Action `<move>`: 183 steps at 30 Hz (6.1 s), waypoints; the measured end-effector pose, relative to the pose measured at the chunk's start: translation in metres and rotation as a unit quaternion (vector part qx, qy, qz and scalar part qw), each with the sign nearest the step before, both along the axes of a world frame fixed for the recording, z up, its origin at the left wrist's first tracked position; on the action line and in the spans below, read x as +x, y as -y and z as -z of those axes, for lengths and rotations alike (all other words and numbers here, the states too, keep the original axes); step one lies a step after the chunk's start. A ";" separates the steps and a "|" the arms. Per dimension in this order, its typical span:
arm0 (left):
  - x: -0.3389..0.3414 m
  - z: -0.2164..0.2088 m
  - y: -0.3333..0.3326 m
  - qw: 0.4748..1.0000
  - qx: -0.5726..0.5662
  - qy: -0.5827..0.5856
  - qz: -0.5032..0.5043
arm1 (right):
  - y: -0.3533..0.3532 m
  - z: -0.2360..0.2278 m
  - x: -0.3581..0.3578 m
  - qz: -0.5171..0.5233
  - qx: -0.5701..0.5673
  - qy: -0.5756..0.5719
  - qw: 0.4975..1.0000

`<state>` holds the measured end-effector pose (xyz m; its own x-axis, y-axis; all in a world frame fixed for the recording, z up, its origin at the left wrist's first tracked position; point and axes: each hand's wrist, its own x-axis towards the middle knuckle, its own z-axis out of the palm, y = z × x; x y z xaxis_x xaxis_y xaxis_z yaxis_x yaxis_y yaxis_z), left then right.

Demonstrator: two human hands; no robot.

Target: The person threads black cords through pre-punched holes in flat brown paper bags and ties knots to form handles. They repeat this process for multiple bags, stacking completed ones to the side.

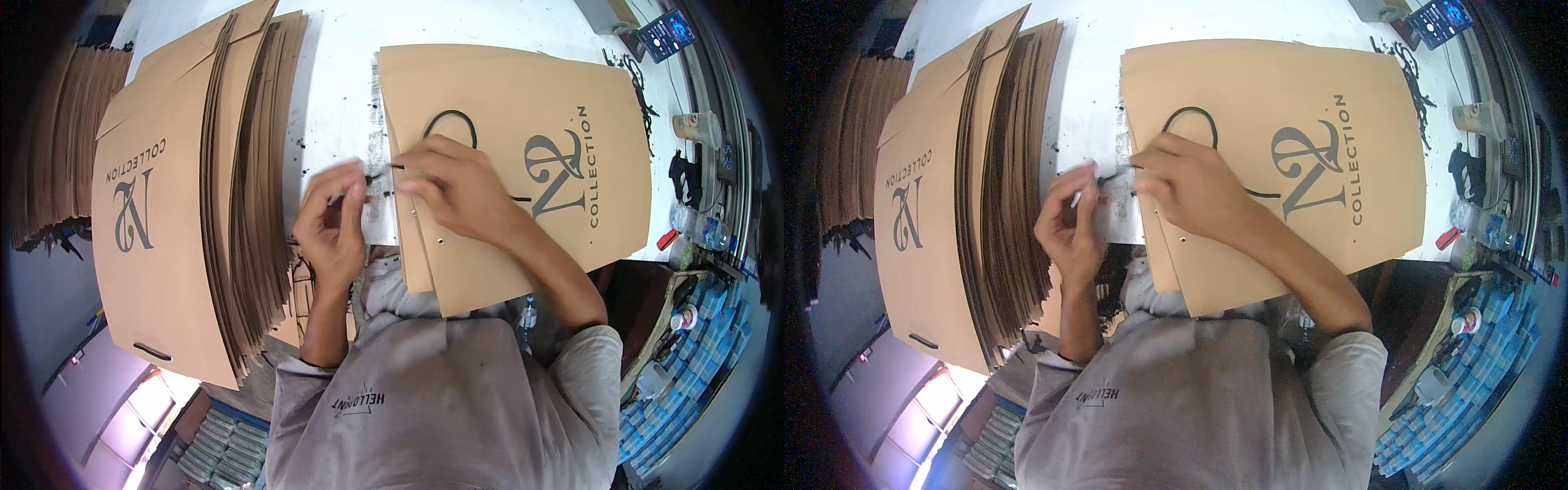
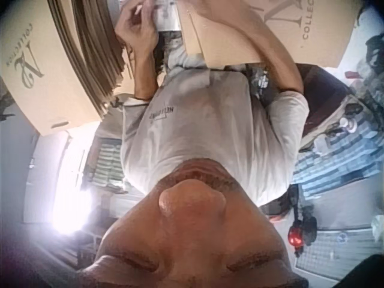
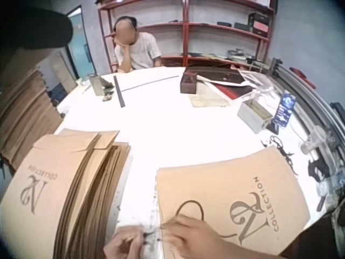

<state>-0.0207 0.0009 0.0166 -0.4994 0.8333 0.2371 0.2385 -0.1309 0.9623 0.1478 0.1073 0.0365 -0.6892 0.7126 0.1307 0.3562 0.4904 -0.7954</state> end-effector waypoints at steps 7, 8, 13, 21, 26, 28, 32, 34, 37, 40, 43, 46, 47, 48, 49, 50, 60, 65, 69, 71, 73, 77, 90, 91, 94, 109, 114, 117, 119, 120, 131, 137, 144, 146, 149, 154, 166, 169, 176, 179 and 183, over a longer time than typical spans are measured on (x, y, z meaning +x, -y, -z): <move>0.025 -0.009 0.034 0.956 -0.267 0.034 0.116 | 0.031 -0.017 0.108 0.141 0.009 0.224 0.964; 0.033 -0.008 0.033 0.956 -0.265 0.035 0.120 | 0.037 -0.013 0.110 0.150 -0.026 0.226 0.962; 0.049 -0.002 0.029 0.956 -0.260 0.100 0.096 | 0.055 -0.021 0.091 0.124 -0.080 0.066 0.987; 0.035 0.002 0.029 0.935 -0.222 0.212 0.179 | 0.080 0.021 0.071 0.123 -0.167 -0.160 0.965; 0.036 -0.001 0.030 0.912 -0.197 0.264 0.244 | 0.082 0.019 0.062 0.103 -0.130 -0.173 0.971; 0.035 0.000 0.029 0.897 -0.205 0.284 0.270 | 0.082 0.021 0.063 0.093 -0.099 -0.157 0.978; 0.035 0.003 0.025 0.872 -0.215 0.322 0.300 | 0.074 0.027 0.068 0.071 -0.061 -0.157 0.983; 0.038 0.010 0.026 0.876 -0.214 0.312 0.299 | 0.076 0.033 0.071 0.085 -0.102 -0.164 0.977; 0.038 0.011 0.027 0.879 -0.218 0.303 0.295 | 0.075 0.032 0.071 0.082 -0.111 -0.154 0.978; 0.038 0.013 0.027 0.877 -0.218 0.314 0.292 | 0.077 0.030 0.065 0.084 -0.022 -0.148 0.985; 0.037 0.012 0.024 0.874 -0.218 0.319 0.294 | 0.083 0.035 0.058 0.096 0.079 -0.139 0.983; 0.038 0.010 0.023 0.877 -0.227 0.306 0.294 | 0.082 0.037 0.064 0.094 0.051 -0.138 0.985; 0.039 0.009 0.023 0.878 -0.231 0.300 0.294 | 0.081 0.037 0.065 0.091 0.022 -0.141 0.986; 0.039 0.009 0.023 0.880 -0.226 0.297 0.295 | 0.080 0.036 0.065 0.093 0.012 -0.130 0.987; 0.040 0.009 0.023 0.881 -0.219 0.295 0.298 | 0.079 0.034 0.065 0.096 0.003 -0.119 0.988; 0.040 0.009 0.022 0.883 -0.213 0.293 0.300 | 0.079 0.033 0.066 0.099 -0.006 -0.108 0.989; -0.017 0.023 0.036 0.992 -0.108 -0.002 -0.069 | 0.056 0.056 0.096 0.186 -0.056 -0.204 0.960; 0.017 -0.009 0.050 0.995 -0.049 0.067 0.061 | 0.064 0.001 0.046 0.077 0.050 -0.130 0.987; 0.028 -0.027 0.040 0.975 -0.076 0.174 0.115 | 0.078 -0.009 0.028 0.038 0.025 -0.228 0.973; 0.027 -0.026 0.036 0.925 -0.170 0.306 0.152 | 0.080 -0.011 0.027 0.051 0.002 -0.261 0.964; 0.029 -0.017 0.029 0.869 -0.231 0.392 0.194 | 0.081 -0.007 0.029 0.056 -0.007 -0.288 0.956; 0.053 -0.009 0.022 0.885 -0.174 0.400 0.164 | 0.083 -0.002 0.037 0.157 -0.042 -0.198 0.967; 0.042 0.006 0.015 0.977 -0.083 0.072 0.183 | 0.059 0.004 0.059 0.127 -0.299 -0.113 0.939; 0.041 0.007 0.014 0.973 -0.085 0.044 0.209 | 0.062 0.006 0.056 0.138 -0.314 -0.133 0.930; 0.051 0.013 0.011 0.982 -0.014 0.038 0.185 | 0.062 0.007 0.056 0.140 -0.303 -0.146 0.931; 0.023 -0.053 0.068 0.987 -0.040 -0.028 0.150 | 0.062 0.034 0.021 0.071 0.170 -0.015 0.983; 0.032 -0.036 0.058 0.952 -0.028 -0.288 0.096 | 0.042 0.016 0.049 0.024 0.000 -0.117 0.993; 0.051 -0.020 0.060 0.810 -0.079 -0.446 0.373 | 0.016 -0.024 0.113 0.141 -0.007 -0.140 0.980; 0.056 -0.013 0.070 0.778 -0.106 -0.473 0.399 | -0.015 -0.035 0.182 0.293 0.023 -0.075 0.953; 0.050 -0.011 0.076 0.775 -0.083 -0.495 0.384 | -0.034 -0.028 0.226 0.370 -0.028 -0.106 0.923; 0.011 -0.128 0.001 0.926 0.333 -0.160 0.083 | -0.153 0.081 0.419 0.440 0.047 0.210 0.872; -0.090 -0.171 -0.049 0.886 0.245 -0.386 -0.074 | -0.140 -0.046 0.377 0.486 0.192 -0.206 0.827; -0.022 -0.037 -0.127 0.987 -0.061 -0.139 -0.051 | -0.089 -0.115 0.239 0.224 0.011 -0.325 0.919; -0.002 -0.005 -0.126 0.994 -0.047 -0.096 -0.029 | -0.057 -0.105 0.180 0.230 -0.003 -0.153 0.961; -0.004 0.003 -0.097 0.969 0.051 -0.227 -0.082 | -0.021 -0.064 0.113 0.144 -0.068 -0.100 0.982; 0.008 0.017 -0.011 0.990 -0.135 0.039 -0.001 | -0.006 -0.024 0.041 0.008 0.004 -0.037 0.999; 0.028 0.023 -0.018 0.967 -0.106 0.225 0.054 | -0.017 0.001 0.011 -0.035 0.014 -0.021 0.999; 0.021 0.029 -0.023 0.954 -0.106 0.266 0.091 | -0.019 0.001 0.008 -0.037 0.012 -0.002 0.999; 0.012 0.023 -0.034 0.966 -0.096 0.200 0.131 | -0.018 0.009 0.010 0.009 -0.012 -0.047 0.999; 0.015 0.024 -0.035 0.969 -0.092 0.189 0.127 | -0.017 0.014 0.013 0.040 -0.054 -0.056 0.996; 0.012 0.036 -0.029 0.984 -0.074 0.142 0.075 | -0.021 0.014 0.020 0.047 -0.082 -0.044 0.995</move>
